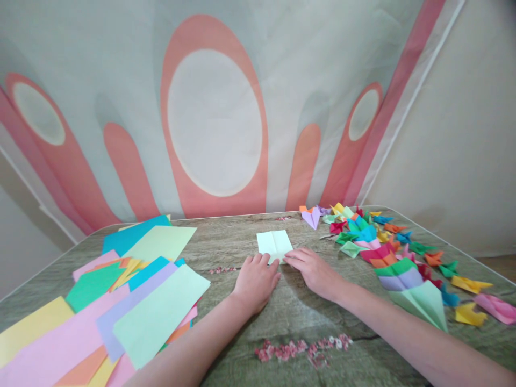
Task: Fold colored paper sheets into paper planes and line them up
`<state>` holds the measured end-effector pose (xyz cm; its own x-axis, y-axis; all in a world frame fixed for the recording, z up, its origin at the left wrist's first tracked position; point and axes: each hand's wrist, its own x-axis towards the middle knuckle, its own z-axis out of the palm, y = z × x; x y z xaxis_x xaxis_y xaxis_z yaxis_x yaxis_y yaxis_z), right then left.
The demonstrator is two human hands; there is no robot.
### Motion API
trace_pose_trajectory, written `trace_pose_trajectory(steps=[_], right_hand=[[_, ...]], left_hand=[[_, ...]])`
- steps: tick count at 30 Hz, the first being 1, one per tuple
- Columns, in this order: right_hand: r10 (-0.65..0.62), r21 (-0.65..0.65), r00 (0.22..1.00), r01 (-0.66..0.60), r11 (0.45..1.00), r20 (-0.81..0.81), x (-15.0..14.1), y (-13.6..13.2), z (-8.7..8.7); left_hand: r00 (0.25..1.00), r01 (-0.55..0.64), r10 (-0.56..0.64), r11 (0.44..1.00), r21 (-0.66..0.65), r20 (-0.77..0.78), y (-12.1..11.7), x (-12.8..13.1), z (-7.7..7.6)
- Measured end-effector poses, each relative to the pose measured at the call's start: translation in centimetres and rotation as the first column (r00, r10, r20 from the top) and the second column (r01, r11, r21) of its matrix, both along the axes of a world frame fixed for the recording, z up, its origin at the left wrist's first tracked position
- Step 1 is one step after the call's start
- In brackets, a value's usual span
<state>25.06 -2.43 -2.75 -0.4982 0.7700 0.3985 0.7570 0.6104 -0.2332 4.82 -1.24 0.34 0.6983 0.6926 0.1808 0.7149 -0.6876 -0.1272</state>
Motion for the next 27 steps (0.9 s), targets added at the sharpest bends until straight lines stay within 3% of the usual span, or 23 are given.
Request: trace_pose_trajectory(steps=[5,14,27], right_hand=[[-0.006,-0.030,0.995,0.009,1.000,0.104,-0.8,-0.3,0.5],[-0.042,0.003,0.985,0.042,0.999,0.165,-1.0,-0.5,0.0],[-0.096,-0.001,0.963,0.099,0.995,0.252,-1.2,-0.8,1.1]], left_hand=[[1.000,-0.001,0.001,1.000,-0.007,-0.005,0.0,-0.1,0.1],[1.000,0.002,-0.002,1.000,-0.016,-0.004,0.1,0.0,0.1],[0.998,0.018,-0.018,1.000,-0.019,-0.053,0.2,0.0,0.2]])
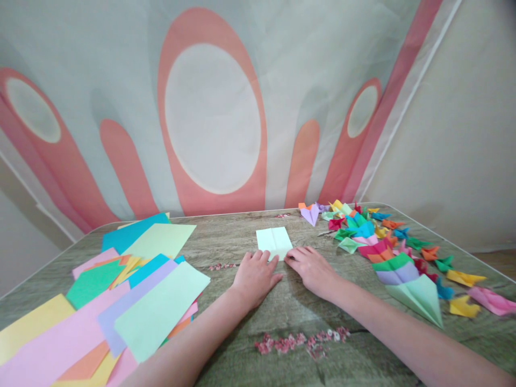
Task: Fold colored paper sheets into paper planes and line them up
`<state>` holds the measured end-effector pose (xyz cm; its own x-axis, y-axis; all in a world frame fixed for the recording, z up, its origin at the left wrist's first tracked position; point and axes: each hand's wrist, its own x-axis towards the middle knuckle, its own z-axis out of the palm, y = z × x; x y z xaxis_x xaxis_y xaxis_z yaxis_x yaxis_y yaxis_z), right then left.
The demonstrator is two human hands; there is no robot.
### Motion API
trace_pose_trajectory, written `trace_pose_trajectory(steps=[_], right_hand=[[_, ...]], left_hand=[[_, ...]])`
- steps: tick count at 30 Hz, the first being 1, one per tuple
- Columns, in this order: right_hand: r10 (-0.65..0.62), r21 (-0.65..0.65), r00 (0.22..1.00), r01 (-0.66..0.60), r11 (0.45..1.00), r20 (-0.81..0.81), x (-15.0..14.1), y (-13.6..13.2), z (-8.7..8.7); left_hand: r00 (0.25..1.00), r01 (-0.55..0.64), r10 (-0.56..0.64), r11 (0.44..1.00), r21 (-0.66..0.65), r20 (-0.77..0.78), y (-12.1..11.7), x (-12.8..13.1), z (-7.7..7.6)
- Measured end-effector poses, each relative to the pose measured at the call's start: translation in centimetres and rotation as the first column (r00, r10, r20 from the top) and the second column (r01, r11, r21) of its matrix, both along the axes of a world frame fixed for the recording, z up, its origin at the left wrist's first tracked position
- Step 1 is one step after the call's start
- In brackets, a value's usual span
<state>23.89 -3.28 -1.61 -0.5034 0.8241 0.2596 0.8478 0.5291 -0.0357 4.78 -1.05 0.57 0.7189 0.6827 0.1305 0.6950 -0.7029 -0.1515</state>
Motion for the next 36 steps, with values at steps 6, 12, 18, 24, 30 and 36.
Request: trace_pose_trajectory(steps=[6,12,18,24,30,36], right_hand=[[-0.019,0.041,0.999,0.017,0.999,0.046,0.0,0.0,0.0],[-0.019,0.095,0.999,0.022,0.995,-0.032,0.3,-0.3,-0.9],[-0.017,0.057,1.000,0.017,0.998,-0.001,0.0,-0.4,-0.2],[-0.021,0.060,1.000,0.021,0.998,0.012,-0.2,-0.2,-0.3],[-0.030,0.039,0.999,0.030,0.999,0.016,-0.2,-0.1,-0.3],[-0.060,0.012,0.998,0.059,0.998,0.020,-0.2,-0.1,-0.1]], left_hand=[[1.000,-0.006,0.006,1.000,0.003,-0.015,0.0,0.0,-0.1],[1.000,0.008,-0.008,1.000,0.015,-0.001,0.3,-0.1,-0.5],[1.000,0.018,-0.018,1.000,0.002,0.018,0.3,-0.2,-0.6],[1.000,0.006,-0.006,1.000,-0.005,0.013,-0.1,0.1,-0.7],[0.999,-0.029,0.029,1.000,0.009,0.015,-0.4,-0.1,-0.1],[0.998,-0.054,0.055,0.998,0.021,-0.019,-0.3,-0.7,0.5]])
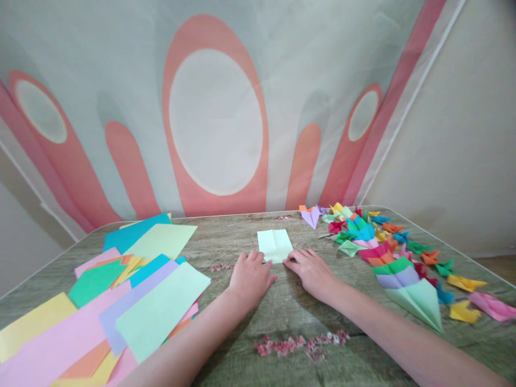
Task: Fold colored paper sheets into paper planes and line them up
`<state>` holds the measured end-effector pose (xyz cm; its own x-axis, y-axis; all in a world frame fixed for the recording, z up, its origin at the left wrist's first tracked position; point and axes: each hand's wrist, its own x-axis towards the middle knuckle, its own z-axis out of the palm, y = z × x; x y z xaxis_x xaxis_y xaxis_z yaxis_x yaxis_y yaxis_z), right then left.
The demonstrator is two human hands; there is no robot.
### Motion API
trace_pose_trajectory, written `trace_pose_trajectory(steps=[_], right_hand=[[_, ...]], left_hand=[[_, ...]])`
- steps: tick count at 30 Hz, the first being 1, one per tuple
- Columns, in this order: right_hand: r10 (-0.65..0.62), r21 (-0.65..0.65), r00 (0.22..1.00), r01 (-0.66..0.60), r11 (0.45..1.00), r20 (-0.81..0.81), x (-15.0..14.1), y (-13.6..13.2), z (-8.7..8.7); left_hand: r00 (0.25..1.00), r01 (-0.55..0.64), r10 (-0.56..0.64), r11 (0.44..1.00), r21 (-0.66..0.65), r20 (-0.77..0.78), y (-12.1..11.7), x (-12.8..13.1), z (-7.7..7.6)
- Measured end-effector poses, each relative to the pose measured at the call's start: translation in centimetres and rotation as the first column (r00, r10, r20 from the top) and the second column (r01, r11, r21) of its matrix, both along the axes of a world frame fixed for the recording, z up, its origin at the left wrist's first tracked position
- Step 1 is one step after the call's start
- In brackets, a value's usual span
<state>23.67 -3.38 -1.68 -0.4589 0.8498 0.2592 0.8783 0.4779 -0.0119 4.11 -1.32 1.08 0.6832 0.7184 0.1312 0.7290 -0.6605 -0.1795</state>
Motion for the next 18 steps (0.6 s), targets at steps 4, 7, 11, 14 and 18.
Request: trace_pose_trajectory(steps=[4,7,11,14,18], right_hand=[[-0.001,-0.010,1.000,0.001,1.000,-0.001,0.01,-0.04,0.01],[0.004,-0.009,1.000,-0.004,1.000,0.003,0.11,-0.08,-0.02],[-0.007,-0.008,1.000,0.007,1.000,0.019,0.25,-0.15,-0.10],[-0.012,-0.006,1.000,0.012,1.000,0.027,0.25,-0.14,-0.14],[-0.015,-0.005,1.000,0.015,1.000,0.010,0.44,-0.08,-0.24]], left_hand=[[1.000,-0.009,0.009,1.000,-0.003,-0.026,0.00,0.03,0.29],[0.999,-0.009,0.008,1.000,-0.019,-0.038,-0.02,0.29,0.37],[0.998,-0.001,-0.002,0.999,-0.042,-0.064,0.13,0.57,0.21],[0.998,0.010,-0.013,0.999,-0.046,-0.068,0.32,0.56,0.00],[0.998,0.019,-0.021,0.999,-0.040,-0.051,0.44,0.48,-0.20]])
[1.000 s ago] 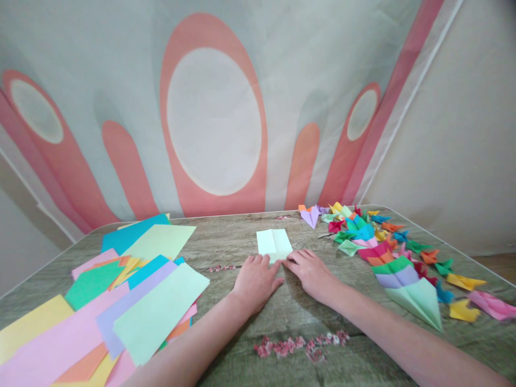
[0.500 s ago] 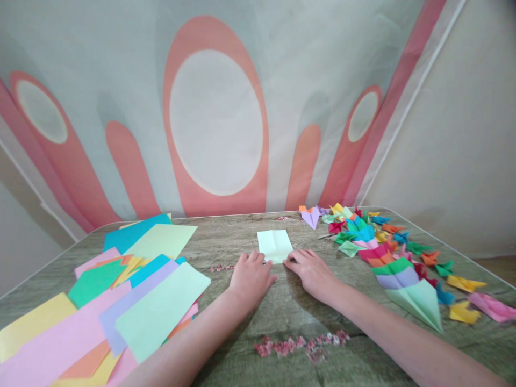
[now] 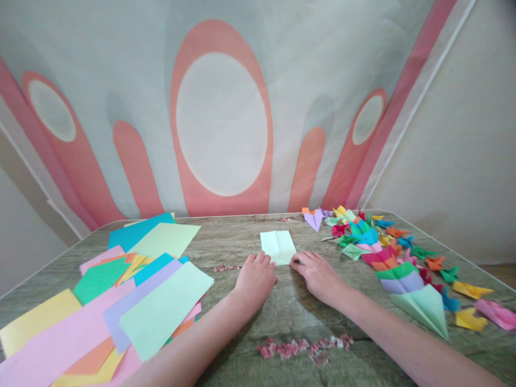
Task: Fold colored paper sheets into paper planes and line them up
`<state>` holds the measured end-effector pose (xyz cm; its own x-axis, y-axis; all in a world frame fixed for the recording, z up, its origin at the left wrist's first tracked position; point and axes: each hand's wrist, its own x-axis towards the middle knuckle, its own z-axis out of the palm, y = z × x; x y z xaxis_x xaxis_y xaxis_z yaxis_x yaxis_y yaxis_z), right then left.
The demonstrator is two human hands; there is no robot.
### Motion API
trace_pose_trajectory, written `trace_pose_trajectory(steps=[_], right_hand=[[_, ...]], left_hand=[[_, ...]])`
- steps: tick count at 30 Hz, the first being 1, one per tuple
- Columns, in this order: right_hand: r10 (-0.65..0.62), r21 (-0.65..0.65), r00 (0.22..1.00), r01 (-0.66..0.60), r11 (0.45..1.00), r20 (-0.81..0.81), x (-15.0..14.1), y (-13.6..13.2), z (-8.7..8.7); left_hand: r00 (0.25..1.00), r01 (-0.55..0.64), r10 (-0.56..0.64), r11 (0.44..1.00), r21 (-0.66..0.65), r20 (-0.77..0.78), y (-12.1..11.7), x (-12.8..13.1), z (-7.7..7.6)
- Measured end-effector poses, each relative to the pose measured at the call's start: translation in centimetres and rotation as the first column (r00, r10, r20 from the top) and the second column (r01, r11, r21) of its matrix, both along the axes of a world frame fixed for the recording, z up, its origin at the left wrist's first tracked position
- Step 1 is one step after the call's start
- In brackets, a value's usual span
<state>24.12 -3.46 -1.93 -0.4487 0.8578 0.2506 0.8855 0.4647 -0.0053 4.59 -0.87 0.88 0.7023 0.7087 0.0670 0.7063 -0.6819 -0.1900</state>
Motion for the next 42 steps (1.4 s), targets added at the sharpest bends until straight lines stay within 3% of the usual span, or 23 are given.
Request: trace_pose_trajectory(steps=[15,21,31,38,42], right_hand=[[0.040,0.070,0.985,-0.029,0.997,-0.165,0.6,-0.1,-1.4],[0.043,0.094,0.987,-0.028,0.995,-0.155,0.6,0.0,-1.5],[0.030,0.031,0.995,-0.027,0.999,-0.097,0.4,-0.2,-0.5],[-0.108,0.016,0.994,0.108,0.994,-0.015,2.2,1.2,-0.2],[-0.123,0.008,0.992,0.124,0.992,-0.022,2.9,1.7,-0.4]], left_hand=[[0.988,0.021,-0.023,1.000,0.018,0.151,-0.2,0.2,0.0],[0.974,0.140,-0.145,0.989,0.041,0.175,-0.7,0.5,-0.4],[0.978,0.146,-0.145,0.989,0.004,0.149,-0.3,0.6,-0.8],[0.978,0.155,-0.152,0.988,-0.010,0.143,0.0,0.6,-0.8],[0.970,0.164,-0.156,0.986,-0.024,0.186,0.2,0.6,-1.2]])
